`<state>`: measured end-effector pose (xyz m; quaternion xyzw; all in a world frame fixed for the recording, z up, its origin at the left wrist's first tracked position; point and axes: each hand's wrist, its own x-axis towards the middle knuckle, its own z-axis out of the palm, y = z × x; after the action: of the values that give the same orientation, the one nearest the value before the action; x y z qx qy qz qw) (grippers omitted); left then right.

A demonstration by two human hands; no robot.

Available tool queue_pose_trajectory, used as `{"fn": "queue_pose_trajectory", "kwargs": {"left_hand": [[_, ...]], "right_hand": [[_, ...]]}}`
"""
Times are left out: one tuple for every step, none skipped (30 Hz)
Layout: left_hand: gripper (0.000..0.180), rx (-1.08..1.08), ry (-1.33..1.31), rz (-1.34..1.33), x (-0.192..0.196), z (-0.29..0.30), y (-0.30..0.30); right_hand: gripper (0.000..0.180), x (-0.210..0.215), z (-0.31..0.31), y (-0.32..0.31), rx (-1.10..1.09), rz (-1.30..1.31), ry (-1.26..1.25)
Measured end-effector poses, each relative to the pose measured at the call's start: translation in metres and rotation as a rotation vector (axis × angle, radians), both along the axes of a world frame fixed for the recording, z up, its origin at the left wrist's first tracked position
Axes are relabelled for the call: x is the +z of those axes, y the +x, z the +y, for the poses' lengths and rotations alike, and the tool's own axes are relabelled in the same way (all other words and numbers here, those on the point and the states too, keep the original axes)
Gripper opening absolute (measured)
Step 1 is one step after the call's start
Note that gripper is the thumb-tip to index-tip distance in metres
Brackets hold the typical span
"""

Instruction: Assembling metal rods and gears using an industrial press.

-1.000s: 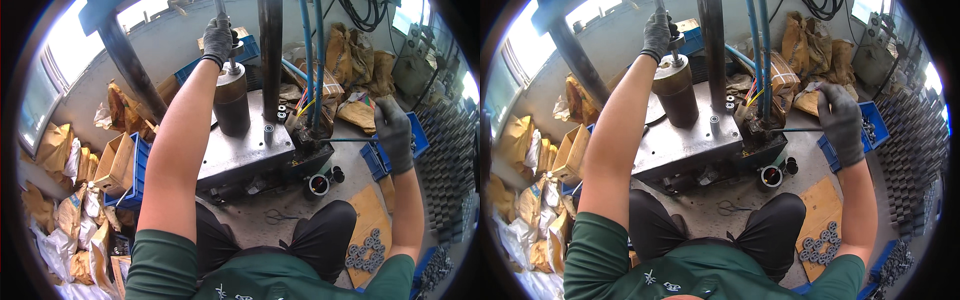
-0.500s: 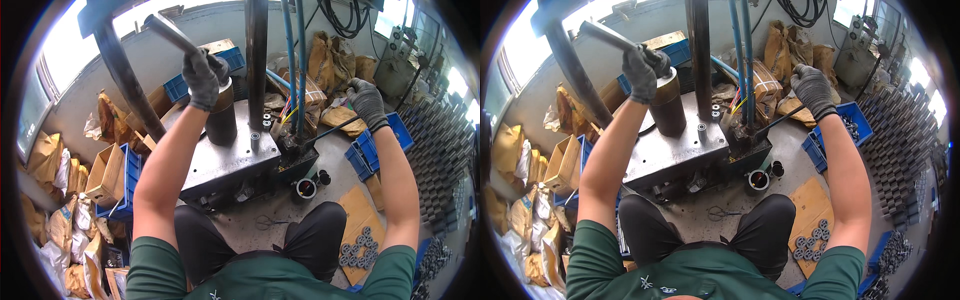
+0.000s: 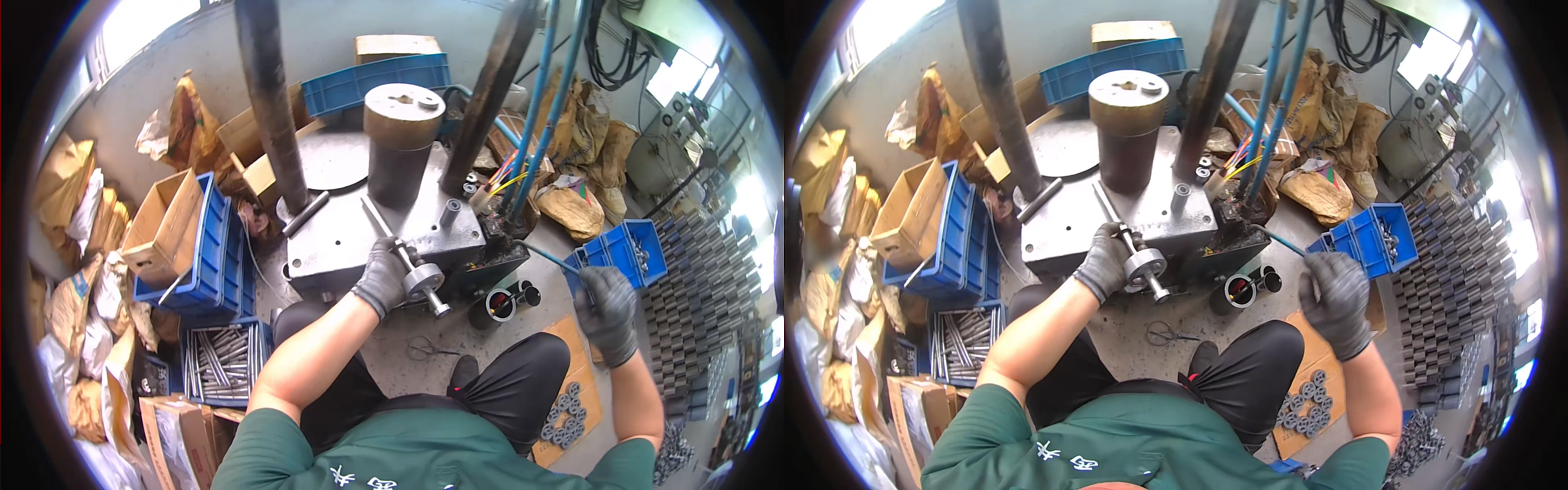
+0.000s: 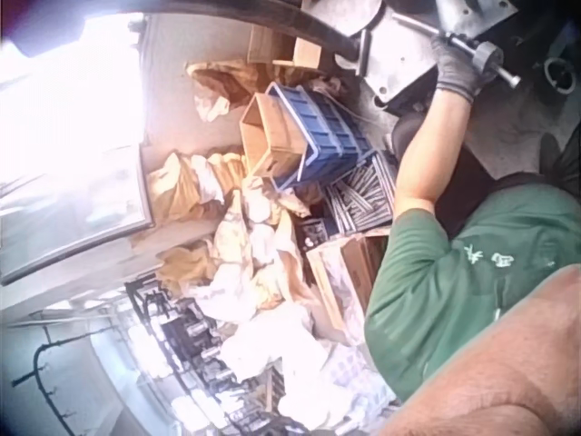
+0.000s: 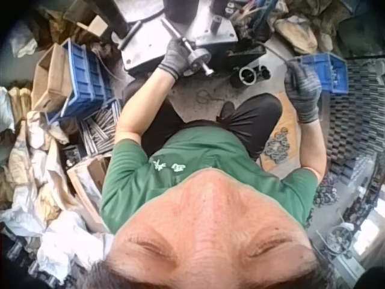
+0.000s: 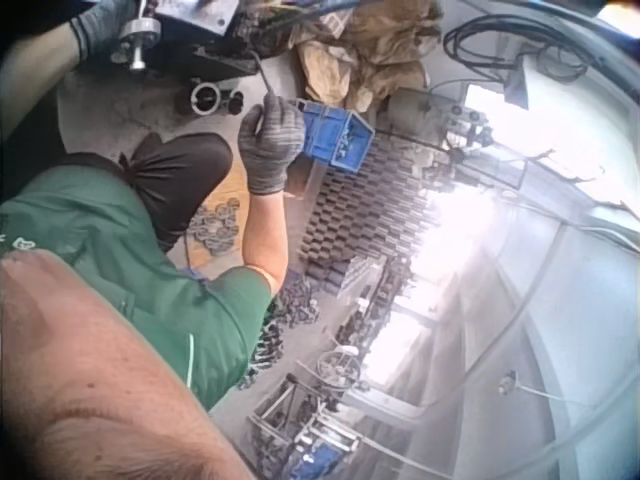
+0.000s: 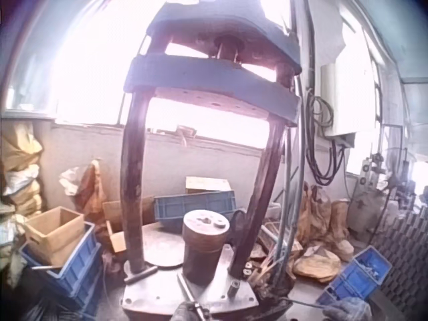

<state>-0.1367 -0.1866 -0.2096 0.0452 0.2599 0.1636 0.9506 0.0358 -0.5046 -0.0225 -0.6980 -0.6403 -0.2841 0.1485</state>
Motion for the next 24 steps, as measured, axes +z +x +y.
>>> {"fn": "queue_pose_trajectory", "kwargs": {"left_hand": [[0.035, -0.009, 0.034, 0.059, 0.003, 0.002, 0.0], [0.04, 0.0, 0.068, 0.075, -0.001, 0.004, 0.001], [0.044, 0.001, 0.101, 0.092, -0.002, 0.005, 0.002], [0.057, -0.039, 0.054, 0.123, -0.003, 0.007, 0.001], [0.057, -0.037, 0.04, 0.13, -0.004, 0.007, -0.001], [0.061, -0.032, 0.057, 0.165, -0.006, 0.004, -0.002], [0.065, -0.028, 0.075, 0.202, -0.01, 0.0, -0.003], [0.06, -0.038, 0.03, 0.263, -0.016, -0.007, 0.001], [0.057, -0.031, 0.062, 0.281, -0.021, -0.015, 0.001], [0.056, -0.054, 0.05, 0.286, -0.022, -0.026, -0.002], [0.056, -0.072, 0.036, 0.293, -0.02, -0.036, -0.006], [0.054, -0.108, 0.038, 0.31, -0.019, -0.047, -0.01], [0.051, -0.18, 0.022, 0.259, -0.024, -0.053, -0.014], [0.052, -0.163, 0.102, 0.24, -0.025, -0.059, -0.019], [0.053, -0.151, 0.185, 0.215, -0.018, -0.065, -0.021], [0.054, -0.14, 0.249, 0.182, -0.01, -0.066, -0.022], [0.055, -0.122, 0.308, 0.157, -0.003, -0.065, -0.026], [0.056, -0.061, 0.367, 0.11, -0.004, -0.057, -0.03], [0.056, -0.039, 0.415, 0.09, 0.0, -0.054, -0.029], [0.056, -0.011, 0.473, 0.076, 0.0, -0.05, -0.025], [0.057, 0.018, 0.531, 0.061, 0.0, -0.045, -0.021], [0.06, -0.029, 0.518, 0.064, 0.0, -0.04, -0.022], [0.06, -0.034, 0.511, 0.064, 0.007, -0.039, -0.017], [0.063, 0.006, 0.568, 0.051, 0.016, -0.037, -0.014]], "right_hand": [[0.029, -0.012, 0.006, -0.012, 0.106, 0.114, 0.041], [0.031, -0.018, 0.021, -0.027, 0.154, 0.147, 0.038], [0.032, -0.023, 0.035, -0.043, 0.194, 0.182, 0.033], [0.031, -0.034, 0.05, -0.05, 0.207, 0.249, 0.06], [0.03, -0.048, 0.067, -0.052, 0.22, 0.319, 0.086], [0.029, -0.061, 0.082, -0.054, 0.203, 0.486, 0.104], [0.029, -0.076, 0.096, -0.055, 0.181, 0.654, 0.124], [0.029, -0.101, 0.108, -0.054, 0.169, 0.665, 0.113], [0.029, -0.133, 0.121, -0.051, 0.196, 1.071, 0.223], [0.03, -0.16, 0.127, -0.05, 0.212, 1.476, 0.343], [0.03, -0.181, 0.128, -0.05, 0.197, 1.491, 0.339], [0.034, -0.196, 0.127, -0.052, 0.114, 1.782, 0.265], [0.039, -0.21, 0.125, -0.055, 0.021, 2.069, 0.183], [0.048, -0.217, 0.124, -0.064, -0.045, 2.181, 0.08], [0.048, -0.234, 0.121, -0.061, -0.066, 2.191, 0.086], [0.051, -0.262, 0.118, -0.055, 0.006, 2.392, 0.028], [0.055, -0.281, 0.116, -0.056, 0.088, 2.596, -0.042], [0.062, -0.219, 0.13, -0.09, -0.157, 2.549, -0.116], [0.062, -0.205, 0.133, -0.096, -0.169, 2.556, -0.113], [0.063, -0.198, 0.136, -0.099, -0.044, 2.557, -0.096], [0.064, -0.196, 0.137, -0.1, 0.082, 2.552, -0.079], [0.063, -0.197, 0.136, -0.097, 0.126, 2.449, -0.039], [0.063, -0.197, 0.134, -0.093, 0.116, 2.451, -0.036], [0.062, -0.193, 0.135, -0.09, 0.021, 2.442, -0.04]]}}
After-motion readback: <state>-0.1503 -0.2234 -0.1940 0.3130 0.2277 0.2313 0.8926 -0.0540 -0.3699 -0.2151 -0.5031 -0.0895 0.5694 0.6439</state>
